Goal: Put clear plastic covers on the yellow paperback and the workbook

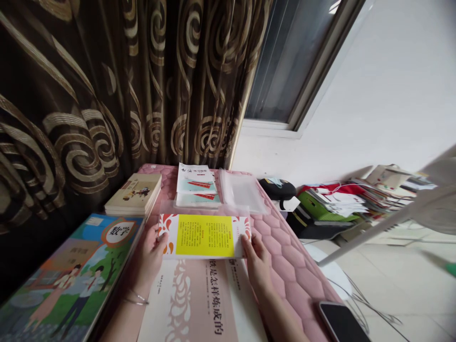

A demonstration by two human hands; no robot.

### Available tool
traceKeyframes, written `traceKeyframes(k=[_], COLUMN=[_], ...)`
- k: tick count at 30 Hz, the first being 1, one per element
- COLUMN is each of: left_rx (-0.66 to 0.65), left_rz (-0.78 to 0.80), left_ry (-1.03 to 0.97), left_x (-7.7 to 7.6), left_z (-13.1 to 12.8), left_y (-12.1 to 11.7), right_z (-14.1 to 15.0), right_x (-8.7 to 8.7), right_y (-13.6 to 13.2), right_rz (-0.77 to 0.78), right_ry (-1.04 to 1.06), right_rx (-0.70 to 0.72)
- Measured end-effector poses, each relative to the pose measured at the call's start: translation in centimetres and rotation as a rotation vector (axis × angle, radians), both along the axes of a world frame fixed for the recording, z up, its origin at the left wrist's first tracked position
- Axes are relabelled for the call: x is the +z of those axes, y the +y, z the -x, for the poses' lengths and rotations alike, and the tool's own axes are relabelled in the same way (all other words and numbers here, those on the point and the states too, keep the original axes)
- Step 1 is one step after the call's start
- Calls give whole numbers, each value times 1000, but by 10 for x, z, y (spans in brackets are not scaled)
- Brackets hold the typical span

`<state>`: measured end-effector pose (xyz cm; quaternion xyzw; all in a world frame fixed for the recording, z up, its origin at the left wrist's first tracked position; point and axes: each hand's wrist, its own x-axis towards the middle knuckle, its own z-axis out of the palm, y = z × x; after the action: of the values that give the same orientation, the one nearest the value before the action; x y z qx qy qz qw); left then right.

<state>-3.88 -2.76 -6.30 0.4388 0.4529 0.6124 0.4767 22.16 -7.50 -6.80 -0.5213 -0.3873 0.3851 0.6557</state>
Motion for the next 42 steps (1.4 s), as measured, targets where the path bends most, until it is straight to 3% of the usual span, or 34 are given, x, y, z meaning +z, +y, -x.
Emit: traceKeyframes(k=[9, 16, 25, 35, 42], left_rx=[10, 19, -21, -8, 3], left_rz=[-5, 11, 47, 3, 3], left_ry=[7, 11, -70, -29, -4], left_x=[1, 1, 6, -1, -1], left_z=[-1, -1, 1, 1, 1], left_y=[0, 0, -4, -1, 0], right_z=[-1, 0, 1, 1, -1], right_x=[-4, -2, -2, 0, -3], right_y=[3, 0, 2, 2, 0], right_rz=[-23, -39, -1, 0, -20], right_ry=[-55, 32, 28, -27, 64], right_rx=[-29, 29, -10, -30, 33])
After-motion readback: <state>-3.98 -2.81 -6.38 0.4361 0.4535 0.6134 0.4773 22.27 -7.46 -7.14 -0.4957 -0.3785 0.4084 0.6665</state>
